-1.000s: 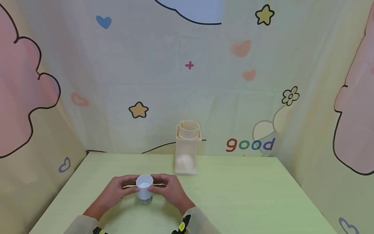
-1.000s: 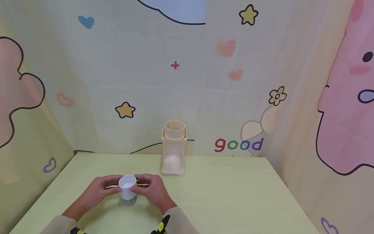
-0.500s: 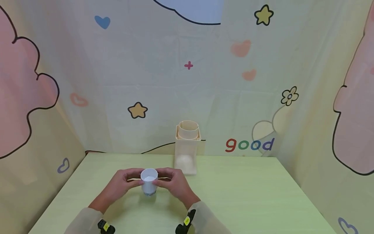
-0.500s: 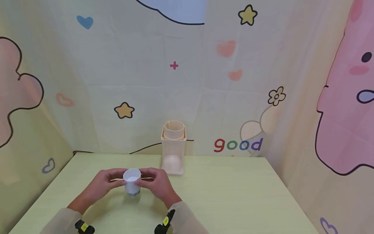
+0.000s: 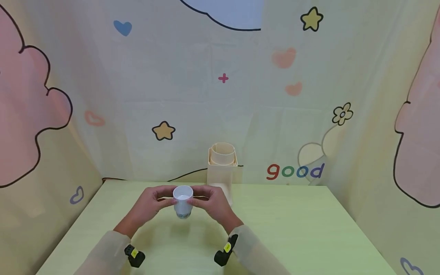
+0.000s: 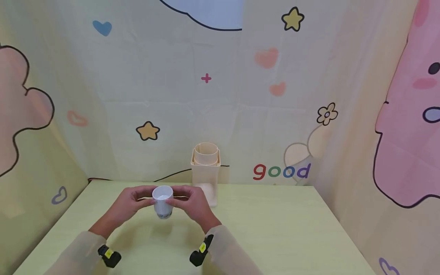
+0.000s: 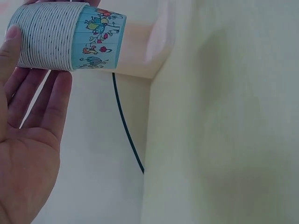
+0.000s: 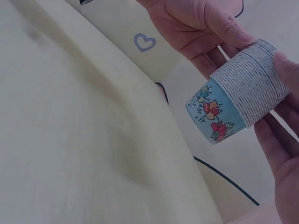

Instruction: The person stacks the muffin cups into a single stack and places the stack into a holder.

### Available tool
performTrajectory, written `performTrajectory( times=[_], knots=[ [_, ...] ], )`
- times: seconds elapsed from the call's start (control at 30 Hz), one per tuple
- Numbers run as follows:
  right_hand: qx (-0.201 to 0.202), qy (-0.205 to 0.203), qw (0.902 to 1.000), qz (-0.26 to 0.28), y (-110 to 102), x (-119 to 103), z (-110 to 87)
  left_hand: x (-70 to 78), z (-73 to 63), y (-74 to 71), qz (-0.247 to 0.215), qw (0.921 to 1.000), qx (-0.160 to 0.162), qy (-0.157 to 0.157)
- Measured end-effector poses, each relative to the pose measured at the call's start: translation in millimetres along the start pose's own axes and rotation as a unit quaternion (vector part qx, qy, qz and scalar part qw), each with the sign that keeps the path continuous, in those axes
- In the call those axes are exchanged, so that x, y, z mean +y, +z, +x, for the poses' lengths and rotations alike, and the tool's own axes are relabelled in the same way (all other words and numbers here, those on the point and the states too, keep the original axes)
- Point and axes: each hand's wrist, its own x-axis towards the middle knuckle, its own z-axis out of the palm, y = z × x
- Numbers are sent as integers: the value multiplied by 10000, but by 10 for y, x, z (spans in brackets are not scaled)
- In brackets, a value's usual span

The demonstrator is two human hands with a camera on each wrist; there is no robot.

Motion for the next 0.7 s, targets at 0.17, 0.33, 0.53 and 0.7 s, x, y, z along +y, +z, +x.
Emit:
performTrajectory(
  times=[0.17, 0.33, 0.53, 0.7],
  knots=[
    [31, -7, 9999, -95, -92, -89, 65, 103, 91, -21, 26, 10000, 7, -16],
    [146, -72, 9996, -229, -190, -199, 132, 227, 208, -44, 28, 10000, 29, -19],
    [262, -162, 9992, -245, -322, -310, 244, 362, 360, -56, -139, 9998, 104, -70],
    [341, -153, 9990, -258, -426, -411, 325, 453, 491, -66, -245, 9996, 158, -39]
  ],
)
